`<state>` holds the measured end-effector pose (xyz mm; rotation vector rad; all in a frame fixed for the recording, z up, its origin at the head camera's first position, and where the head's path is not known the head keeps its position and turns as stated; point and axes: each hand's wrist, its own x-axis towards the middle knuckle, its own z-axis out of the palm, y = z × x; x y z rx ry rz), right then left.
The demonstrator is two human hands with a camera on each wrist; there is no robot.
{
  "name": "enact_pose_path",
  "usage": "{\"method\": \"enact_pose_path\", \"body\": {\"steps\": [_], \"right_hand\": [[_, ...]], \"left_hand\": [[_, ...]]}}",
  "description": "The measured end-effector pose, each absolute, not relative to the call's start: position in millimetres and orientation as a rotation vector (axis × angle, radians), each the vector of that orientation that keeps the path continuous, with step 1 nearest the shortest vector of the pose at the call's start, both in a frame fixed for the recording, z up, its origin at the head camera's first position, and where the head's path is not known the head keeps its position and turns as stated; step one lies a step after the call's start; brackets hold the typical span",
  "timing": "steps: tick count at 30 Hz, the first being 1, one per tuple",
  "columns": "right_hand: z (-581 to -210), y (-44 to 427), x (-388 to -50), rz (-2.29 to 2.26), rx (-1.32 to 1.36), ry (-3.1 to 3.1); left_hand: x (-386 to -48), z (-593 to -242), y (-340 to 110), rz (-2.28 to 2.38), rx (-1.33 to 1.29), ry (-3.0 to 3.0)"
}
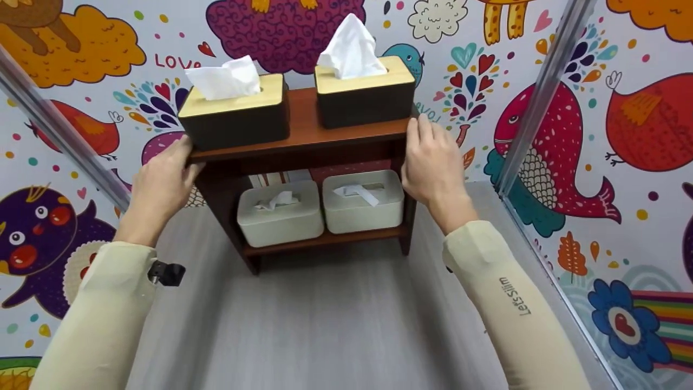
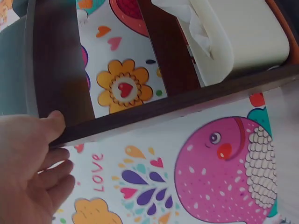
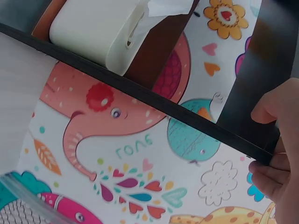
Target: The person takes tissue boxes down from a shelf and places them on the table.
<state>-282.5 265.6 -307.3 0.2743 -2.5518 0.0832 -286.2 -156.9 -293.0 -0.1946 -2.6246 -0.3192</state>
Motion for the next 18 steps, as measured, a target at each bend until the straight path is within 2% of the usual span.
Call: {"method": "enact_pose_path", "body": {"steps": [11, 18], "right_hand": [[-311.3, 234.4, -279.0, 0.105, 0.341, -2.503], [-310.7, 229.1, -279.0, 0.115, 0.35, -2.48]], "left_hand": [[-290.6, -295.5, -188.0, -0.291, -0.107, -2.613], [-294.2, -300.3, -187.6, -0.21, -0.121, -2.52]]}}
